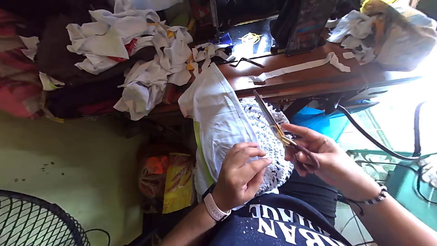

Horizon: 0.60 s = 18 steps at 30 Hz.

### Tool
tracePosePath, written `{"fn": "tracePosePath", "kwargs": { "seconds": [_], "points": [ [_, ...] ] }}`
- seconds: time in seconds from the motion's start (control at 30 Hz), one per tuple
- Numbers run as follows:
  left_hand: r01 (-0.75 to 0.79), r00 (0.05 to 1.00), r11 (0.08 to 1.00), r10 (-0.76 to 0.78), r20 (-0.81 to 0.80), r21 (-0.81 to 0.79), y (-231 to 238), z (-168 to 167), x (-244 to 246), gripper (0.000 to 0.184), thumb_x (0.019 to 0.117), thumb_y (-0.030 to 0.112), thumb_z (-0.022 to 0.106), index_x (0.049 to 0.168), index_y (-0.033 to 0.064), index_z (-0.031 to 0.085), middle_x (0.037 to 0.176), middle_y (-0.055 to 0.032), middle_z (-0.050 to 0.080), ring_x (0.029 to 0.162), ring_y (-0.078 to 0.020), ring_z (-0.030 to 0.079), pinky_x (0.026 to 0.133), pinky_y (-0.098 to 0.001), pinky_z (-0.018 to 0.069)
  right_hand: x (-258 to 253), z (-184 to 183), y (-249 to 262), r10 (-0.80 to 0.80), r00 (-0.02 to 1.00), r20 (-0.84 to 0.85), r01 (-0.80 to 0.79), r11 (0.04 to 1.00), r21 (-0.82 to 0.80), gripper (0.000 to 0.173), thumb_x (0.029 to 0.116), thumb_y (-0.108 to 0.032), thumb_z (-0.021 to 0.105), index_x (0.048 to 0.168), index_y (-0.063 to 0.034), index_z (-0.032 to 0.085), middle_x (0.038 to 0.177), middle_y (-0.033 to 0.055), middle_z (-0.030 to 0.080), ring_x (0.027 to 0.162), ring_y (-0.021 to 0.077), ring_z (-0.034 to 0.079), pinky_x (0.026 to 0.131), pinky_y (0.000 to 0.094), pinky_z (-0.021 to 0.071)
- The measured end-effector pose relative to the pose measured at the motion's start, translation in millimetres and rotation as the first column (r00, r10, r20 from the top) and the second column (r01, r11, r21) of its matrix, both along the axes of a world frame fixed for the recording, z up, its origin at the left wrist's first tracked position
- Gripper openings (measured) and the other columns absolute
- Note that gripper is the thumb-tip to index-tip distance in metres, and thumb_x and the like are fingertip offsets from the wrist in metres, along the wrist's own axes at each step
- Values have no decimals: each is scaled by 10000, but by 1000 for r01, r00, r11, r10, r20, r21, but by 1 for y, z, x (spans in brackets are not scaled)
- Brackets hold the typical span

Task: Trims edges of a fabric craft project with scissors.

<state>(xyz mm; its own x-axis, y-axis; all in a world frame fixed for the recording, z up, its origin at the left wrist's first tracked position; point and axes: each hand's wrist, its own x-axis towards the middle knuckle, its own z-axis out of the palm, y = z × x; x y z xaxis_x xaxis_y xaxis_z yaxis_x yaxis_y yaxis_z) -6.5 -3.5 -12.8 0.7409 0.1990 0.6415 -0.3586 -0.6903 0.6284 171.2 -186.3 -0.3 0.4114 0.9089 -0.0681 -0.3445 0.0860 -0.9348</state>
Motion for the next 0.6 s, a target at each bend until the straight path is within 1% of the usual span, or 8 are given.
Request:
{"fn": "tracePosePath", "kwargs": {
  "seconds": [0.03, 0.17, 0.27, 0.33, 0.4, 0.53, 0.6],
  "points": [
    [1, 1000, 1000, -1, -2, 0, 0, 1, 0, 162, 968, 105, 648, 1060, 83, 780, 1127, -104, 727, 1229, -274, 613, 1054, -422, 509, -4, -3, -4, 17, 999, -40, -17, 1000, 13, 659, 883, -310, 809, 1476, -197, 546, 920, 59, 750, 623, 67, 670, 517, 178, 555],
    [2, 1000, 1000, -2, -2, -2, -2, 1, -1, 164, 970, 106, 645, 1063, 83, 778, 1129, -109, 725, 1231, -274, 610, 1052, -421, 507, -17, -17, -16, 97, 979, -180, -84, 994, 74, 701, 880, -304, 809, 1504, -177, 516, 924, 39, 752, 647, 63, 685, 538, 180, 570],
    [4, 1000, 1000, -4, -3, -1, -3, 1, -3, 163, 972, 110, 646, 1060, 84, 781, 1126, -112, 726, 1229, -275, 613, 1055, -418, 508, -26, -24, -22, 150, 953, -262, -118, 984, 135, 640, 891, -295, 799, 1469, -174, 551, 952, 25, 754, 677, 65, 697, 571, 188, 587],
    [3, 1000, 1000, -3, -2, 2, -3, 0, -3, 165, 972, 111, 645, 1060, 86, 782, 1124, -113, 728, 1231, -277, 614, 1056, -422, 508, -32, -27, -25, 178, 935, -307, -130, 977, 171, 584, 892, -276, 798, 1430, -178, 595, 972, 33, 760, 700, 72, 708, 593, 195, 594],
    [1, 1000, 1000, -1, 5, 3, -4, 0, -4, 167, 973, 113, 642, 1061, 83, 780, 1126, -116, 728, 1232, -282, 614, 1060, -427, 505, -37, -30, -26, 206, 916, -345, -141, 969, 202, 558, 894, -262, 796, 1413, -177, 610, 967, 42, 761, 717, 84, 716, 607, 200, 597],
    [1, 1000, 1000, -1, 2, 13, -6, 0, -4, 169, 976, 117, 639, 1064, 87, 780, 1128, -113, 727, 1235, -283, 612, 1061, -428, 504, -48, -36, -25, 256, 866, -428, -151, 953, 265, 601, 907, -228, 781, 1458, -143, 555, 997, 64, 756, 771, 114, 734, 661, 221, 617],
    [-2, 1000, 1000, 2, -1, 12, -6, -1, -5, 168, 971, 110, 642, 1061, 84, 781, 1127, -115, 728, 1232, -284, 614, 1054, -430, 508, -54, -38, -25, 260, 859, -440, -151, 951, 269, 631, 907, -223, 781, 1480, -143, 527, 980, 62, 756, 779, 120, 735, 681, 235, 621]
  ]
}}
